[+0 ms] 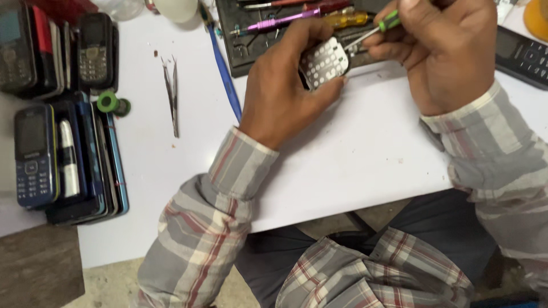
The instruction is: The person disassembles a feature phone on a cluttered repair bench. They remove the back cover, unscrew the casing with a screwdriver, separate the keypad and housing, extract the green motherboard, and continue unscrewing and prying components from the board by hand and with the screwdriver.
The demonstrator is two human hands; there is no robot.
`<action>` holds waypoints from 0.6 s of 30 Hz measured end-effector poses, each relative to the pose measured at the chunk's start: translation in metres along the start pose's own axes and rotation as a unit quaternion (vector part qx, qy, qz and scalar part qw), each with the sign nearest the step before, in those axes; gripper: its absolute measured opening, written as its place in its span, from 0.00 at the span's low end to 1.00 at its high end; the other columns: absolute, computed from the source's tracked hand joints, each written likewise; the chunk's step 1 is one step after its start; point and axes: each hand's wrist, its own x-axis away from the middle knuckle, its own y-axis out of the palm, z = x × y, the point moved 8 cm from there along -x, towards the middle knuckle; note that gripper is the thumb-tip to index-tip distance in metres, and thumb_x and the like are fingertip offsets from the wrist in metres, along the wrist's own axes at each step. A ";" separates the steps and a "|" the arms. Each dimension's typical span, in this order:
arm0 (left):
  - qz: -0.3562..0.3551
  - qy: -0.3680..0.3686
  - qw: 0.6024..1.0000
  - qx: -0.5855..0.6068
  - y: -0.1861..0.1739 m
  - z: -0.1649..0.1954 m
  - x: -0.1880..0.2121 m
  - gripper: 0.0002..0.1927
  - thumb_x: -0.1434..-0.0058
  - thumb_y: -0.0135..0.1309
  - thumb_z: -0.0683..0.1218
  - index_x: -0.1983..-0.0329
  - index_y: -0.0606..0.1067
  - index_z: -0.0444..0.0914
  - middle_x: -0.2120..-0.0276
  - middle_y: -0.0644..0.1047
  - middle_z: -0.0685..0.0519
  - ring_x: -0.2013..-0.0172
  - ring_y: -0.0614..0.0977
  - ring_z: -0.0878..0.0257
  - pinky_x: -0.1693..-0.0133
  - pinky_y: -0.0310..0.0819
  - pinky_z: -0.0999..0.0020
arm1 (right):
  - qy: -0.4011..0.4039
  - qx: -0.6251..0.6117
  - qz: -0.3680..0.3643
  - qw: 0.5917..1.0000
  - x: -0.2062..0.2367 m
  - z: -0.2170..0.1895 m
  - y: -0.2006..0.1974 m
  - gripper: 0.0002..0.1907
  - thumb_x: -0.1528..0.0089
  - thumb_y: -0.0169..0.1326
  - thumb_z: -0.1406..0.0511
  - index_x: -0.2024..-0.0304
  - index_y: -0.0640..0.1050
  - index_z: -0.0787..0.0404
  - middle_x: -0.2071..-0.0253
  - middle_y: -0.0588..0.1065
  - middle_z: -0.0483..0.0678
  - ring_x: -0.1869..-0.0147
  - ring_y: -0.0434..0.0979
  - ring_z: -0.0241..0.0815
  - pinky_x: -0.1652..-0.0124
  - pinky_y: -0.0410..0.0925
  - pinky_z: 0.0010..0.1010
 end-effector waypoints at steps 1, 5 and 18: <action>-0.002 -0.009 1.000 0.010 0.002 -0.002 0.003 0.30 0.40 0.69 0.44 0.37 0.68 0.38 0.46 0.80 0.47 0.44 0.86 0.55 0.40 0.81 0.64 | 0.007 -0.001 0.000 1.000 0.002 0.002 -0.001 0.08 0.20 0.45 0.70 0.50 0.75 0.69 0.56 0.78 0.56 0.55 0.84 0.46 0.53 0.80 0.32; -0.005 -0.021 0.999 0.029 0.004 -0.007 0.000 0.31 0.42 0.70 0.45 0.39 0.69 0.36 0.47 0.81 0.47 0.45 0.86 0.56 0.40 0.81 0.65 | 0.009 0.003 -0.002 1.000 0.001 0.001 -0.002 0.08 0.19 0.46 0.69 0.52 0.74 0.67 0.57 0.78 0.55 0.55 0.84 0.46 0.54 0.80 0.31; -0.018 -0.059 0.997 0.038 0.001 0.004 -0.005 0.30 0.44 0.71 0.47 0.43 0.69 0.36 0.50 0.82 0.46 0.47 0.86 0.56 0.46 0.81 0.64 | -0.015 -0.067 -0.020 0.997 -0.003 0.003 -0.004 0.06 0.20 0.49 0.69 0.50 0.72 0.68 0.55 0.78 0.57 0.53 0.84 0.48 0.54 0.80 0.33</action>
